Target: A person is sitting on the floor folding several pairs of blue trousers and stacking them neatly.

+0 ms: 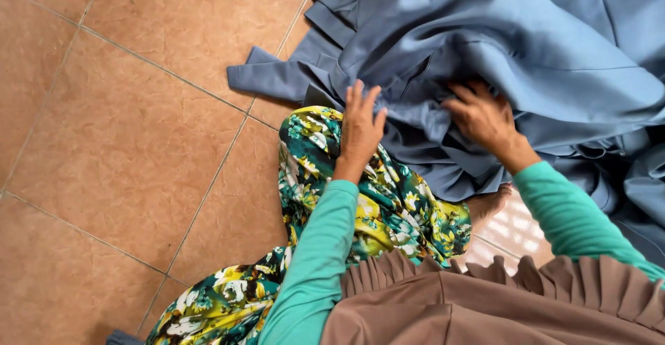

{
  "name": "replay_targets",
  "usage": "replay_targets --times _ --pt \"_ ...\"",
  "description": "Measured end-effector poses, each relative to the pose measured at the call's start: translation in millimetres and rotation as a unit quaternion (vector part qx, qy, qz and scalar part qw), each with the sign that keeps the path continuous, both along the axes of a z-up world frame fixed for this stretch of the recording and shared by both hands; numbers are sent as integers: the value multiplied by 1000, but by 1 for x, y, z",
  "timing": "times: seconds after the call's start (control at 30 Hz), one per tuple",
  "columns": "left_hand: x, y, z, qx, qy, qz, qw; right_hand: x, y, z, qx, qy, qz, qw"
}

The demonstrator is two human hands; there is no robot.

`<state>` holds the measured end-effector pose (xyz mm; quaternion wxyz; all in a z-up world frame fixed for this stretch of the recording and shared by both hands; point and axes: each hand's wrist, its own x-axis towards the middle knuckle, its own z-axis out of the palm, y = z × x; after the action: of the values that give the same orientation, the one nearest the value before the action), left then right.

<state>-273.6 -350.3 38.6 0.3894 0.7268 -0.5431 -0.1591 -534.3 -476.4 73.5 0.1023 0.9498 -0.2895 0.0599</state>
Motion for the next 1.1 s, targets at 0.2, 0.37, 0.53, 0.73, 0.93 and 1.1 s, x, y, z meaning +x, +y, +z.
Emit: replay_targets --times 0.2,0.37,0.53,0.73,0.93,1.1 --pt "27 6 12 -32 293 61 954 70 -65 35 165 -188 -84 965" --pt "14 11 26 -74 175 67 979 97 -60 94 165 -180 87 966" --pt "13 12 38 -116 210 44 970 58 -32 84 168 -38 140 975" --pt "12 11 44 -83 189 -6 978 -40 20 63 18 -50 174 983" --pt "19 8 55 -134 185 -3 974 -105 27 15 -95 101 55 989" --pt "35 7 80 12 239 60 969 -72 14 12 -94 31 122 988"
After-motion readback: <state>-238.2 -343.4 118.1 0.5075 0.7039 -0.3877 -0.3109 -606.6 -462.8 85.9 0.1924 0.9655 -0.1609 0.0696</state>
